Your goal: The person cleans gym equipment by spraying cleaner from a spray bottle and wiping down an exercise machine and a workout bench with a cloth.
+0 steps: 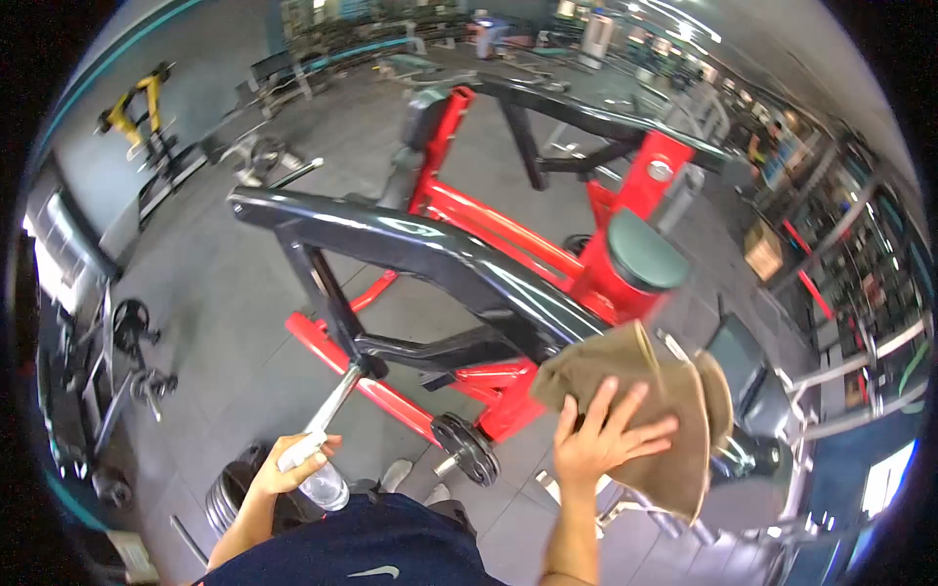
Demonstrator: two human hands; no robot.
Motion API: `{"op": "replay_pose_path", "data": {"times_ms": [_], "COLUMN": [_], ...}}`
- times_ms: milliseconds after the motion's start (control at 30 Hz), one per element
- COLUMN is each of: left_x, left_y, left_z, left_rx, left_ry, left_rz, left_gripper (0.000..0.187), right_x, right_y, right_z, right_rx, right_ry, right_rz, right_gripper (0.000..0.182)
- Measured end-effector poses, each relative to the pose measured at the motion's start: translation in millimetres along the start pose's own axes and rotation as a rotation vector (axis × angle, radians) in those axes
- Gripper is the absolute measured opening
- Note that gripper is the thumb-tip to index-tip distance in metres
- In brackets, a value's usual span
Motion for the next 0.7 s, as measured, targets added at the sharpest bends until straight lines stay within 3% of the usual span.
{"op": "replay_pose_path", "data": {"times_ms": [67,133,267,300,400,500,700], "left_x": [6,7,1,-1,6,24,99], "left_y": [-15,-22,-38,-43,-60,-81,-108], "left_z": [-23,-42,-56,-56,-62,-68,-61], "left_rx": [-0.022,0.077,0.222,0.199,0.157,0.144,0.158], "left_ry": [0.063,0.128,0.212,0.235,0.282,0.332,0.282], "left_rz": [0.015,-0.043,-0.154,-0.188,-0.275,-0.361,-0.281], "left_gripper": [0.035,0.037,0.043,0.043,0.040,0.037,0.032], "right_x": [2,0,-10,1,30,18,-14], "right_y": [-8,-20,-48,-51,-38,-32,-126], "right_z": [34,61,97,108,114,102,125], "right_rx": [0.241,0.431,0.468,0.525,0.447,0.412,0.590], "right_ry": [-0.111,-0.311,-0.546,-0.481,-0.580,-0.502,-0.519], "right_rz": [0.080,0.151,0.446,0.336,0.090,0.072,-0.038], "right_gripper": [0.072,0.081,0.097,0.101,0.104,0.110,0.114]}}
Point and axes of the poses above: each hand's wrist, its own z-axis towards the middle knuckle, its own x-axis out of the back of the hand, y = z × x, the point moved 1 cm from there along z, towards the middle knuckle, and after that the axes turned 1 degree about -y, right-handed, at the moved point
